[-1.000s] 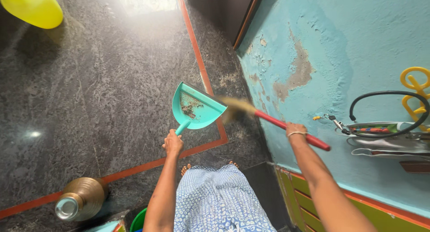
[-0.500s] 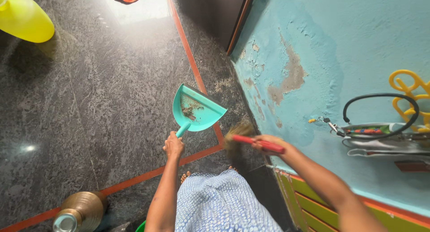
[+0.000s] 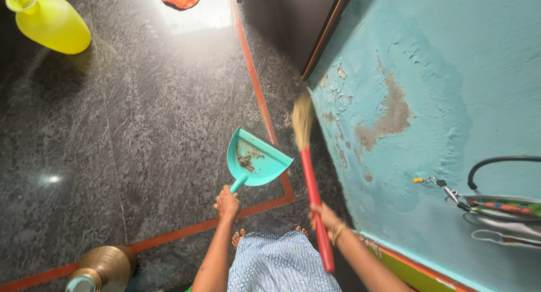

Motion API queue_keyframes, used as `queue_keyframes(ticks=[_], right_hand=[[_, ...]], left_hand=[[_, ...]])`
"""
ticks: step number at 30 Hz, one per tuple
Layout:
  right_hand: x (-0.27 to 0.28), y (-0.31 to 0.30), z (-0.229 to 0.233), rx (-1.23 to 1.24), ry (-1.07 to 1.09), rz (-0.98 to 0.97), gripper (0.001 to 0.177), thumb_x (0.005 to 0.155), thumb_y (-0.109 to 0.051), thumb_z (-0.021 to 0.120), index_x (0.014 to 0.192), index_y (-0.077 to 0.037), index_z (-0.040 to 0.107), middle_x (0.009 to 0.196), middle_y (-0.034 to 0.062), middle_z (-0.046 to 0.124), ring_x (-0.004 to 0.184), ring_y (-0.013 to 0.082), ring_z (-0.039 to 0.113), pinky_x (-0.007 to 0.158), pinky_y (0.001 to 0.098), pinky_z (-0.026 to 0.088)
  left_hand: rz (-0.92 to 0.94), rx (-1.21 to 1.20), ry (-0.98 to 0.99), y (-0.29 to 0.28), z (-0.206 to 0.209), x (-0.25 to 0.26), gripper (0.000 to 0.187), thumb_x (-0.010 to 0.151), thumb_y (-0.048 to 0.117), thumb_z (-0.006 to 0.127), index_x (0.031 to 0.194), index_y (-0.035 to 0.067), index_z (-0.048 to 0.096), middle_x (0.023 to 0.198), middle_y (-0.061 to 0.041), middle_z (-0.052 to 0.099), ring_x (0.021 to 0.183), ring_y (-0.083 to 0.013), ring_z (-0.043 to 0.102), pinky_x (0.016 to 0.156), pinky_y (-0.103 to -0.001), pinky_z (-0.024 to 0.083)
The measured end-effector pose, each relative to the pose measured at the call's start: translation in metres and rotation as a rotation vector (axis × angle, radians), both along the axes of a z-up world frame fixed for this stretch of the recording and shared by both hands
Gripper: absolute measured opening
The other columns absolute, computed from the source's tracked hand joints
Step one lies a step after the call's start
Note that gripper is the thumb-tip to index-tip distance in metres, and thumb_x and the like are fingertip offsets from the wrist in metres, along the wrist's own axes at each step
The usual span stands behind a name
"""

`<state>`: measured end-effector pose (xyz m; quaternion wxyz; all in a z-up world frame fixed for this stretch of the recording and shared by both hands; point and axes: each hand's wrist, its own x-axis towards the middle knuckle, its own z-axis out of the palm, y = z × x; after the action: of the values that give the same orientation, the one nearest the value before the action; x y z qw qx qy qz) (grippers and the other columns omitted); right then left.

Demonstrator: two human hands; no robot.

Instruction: The person sweeps the floor with a broom, collecting debris into a dustpan across various rooms of the house including the hallway and entryway.

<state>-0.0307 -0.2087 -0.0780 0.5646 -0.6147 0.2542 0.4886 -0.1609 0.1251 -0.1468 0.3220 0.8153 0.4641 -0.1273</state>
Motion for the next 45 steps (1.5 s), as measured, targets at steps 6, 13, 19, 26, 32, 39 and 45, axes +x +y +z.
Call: queue_keyframes(ticks=[6, 13, 19, 26, 32, 39, 45], right_hand=[[0.086, 0.068, -0.064, 0.176, 0.169, 0.215, 0.021, 0.097, -0.024, 0.066, 0.099, -0.005, 0.058, 0.072, 0.006, 0.062, 0.051, 0.0155, 0.061, 0.05, 0.0286, 0.055], [0.219, 0.066, -0.099, 0.37, -0.128, 0.089, 0.031, 0.1, -0.027, 0.059, 0.124, -0.01, 0.052, 0.076, 0.0015, 0.063, 0.048, 0.0056, 0.054, 0.04, 0.0206, 0.044], [0.085, -0.009, -0.06, -0.001, -0.074, -0.034, 0.04, 0.094, -0.029, 0.061, 0.132, -0.031, 0.051, 0.072, 0.0028, 0.059, 0.045, 0.0105, 0.051, 0.037, 0.0264, 0.044], [0.157, 0.042, -0.154, 0.231, -0.126, 0.098, 0.054, 0.102, -0.031, 0.06, 0.144, -0.004, 0.041, 0.08, 0.0018, 0.061, 0.05, 0.0078, 0.053, 0.041, 0.0247, 0.05], [0.137, 0.005, -0.166, 0.272, -0.154, -0.071, 0.068, 0.094, -0.032, 0.059, 0.155, -0.024, 0.031, 0.078, 0.0028, 0.06, 0.044, 0.0085, 0.053, 0.033, 0.0254, 0.046], [0.076, 0.007, -0.174, 0.151, 0.017, 0.024, 0.07, 0.096, -0.027, 0.063, 0.158, -0.031, 0.03, 0.076, 0.0031, 0.056, 0.046, 0.0096, 0.052, 0.037, 0.0263, 0.046], [0.149, 0.032, -0.166, 0.368, -0.127, -0.053, 0.057, 0.102, -0.029, 0.059, 0.154, -0.02, 0.041, 0.083, 0.0027, 0.062, 0.052, 0.0058, 0.053, 0.041, 0.0227, 0.047]], left_hand=[[0.098, -0.04, 0.013, -0.007, -0.035, 0.013, 0.031, 0.096, 0.023, 0.064, 0.126, 0.016, 0.058, 0.123, -0.011, 0.066, 0.119, -0.0365, 0.06, 0.097, -0.06, 0.041], [0.227, -0.033, -0.053, -0.016, -0.132, 0.054, 0.036, 0.096, 0.02, 0.064, 0.13, 0.012, 0.053, 0.125, -0.016, 0.064, 0.118, -0.0398, 0.061, 0.097, -0.061, 0.042], [0.173, -0.062, -0.033, -0.035, -0.217, 0.086, 0.036, 0.094, 0.018, 0.065, 0.128, 0.014, 0.053, 0.126, -0.013, 0.064, 0.12, -0.0376, 0.061, 0.098, -0.06, 0.042], [-0.047, -0.151, 0.058, -0.089, -0.332, 0.129, 0.049, 0.087, 0.012, 0.071, 0.132, 0.016, 0.054, 0.131, -0.012, 0.061, 0.128, -0.036, 0.057, 0.102, -0.059, 0.044], [-0.175, -0.257, 0.065, -0.128, -0.41, 0.186, 0.065, 0.084, 0.014, 0.077, 0.142, 0.019, 0.048, 0.137, -0.012, 0.057, 0.132, -0.0355, 0.054, 0.107, -0.056, 0.043], [-0.167, -0.304, -0.163, -0.113, -0.397, 0.233, 0.09, 0.077, -0.001, 0.072, 0.154, 0.018, 0.03, 0.149, -0.018, 0.042, 0.134, -0.0451, 0.042, 0.109, -0.053, 0.039], [-0.1, -0.278, -0.204, -0.085, -0.294, 0.213, 0.073, 0.083, 0.003, 0.068, 0.151, 0.019, 0.043, 0.139, -0.019, 0.056, 0.129, -0.0407, 0.053, 0.108, -0.048, 0.045]])
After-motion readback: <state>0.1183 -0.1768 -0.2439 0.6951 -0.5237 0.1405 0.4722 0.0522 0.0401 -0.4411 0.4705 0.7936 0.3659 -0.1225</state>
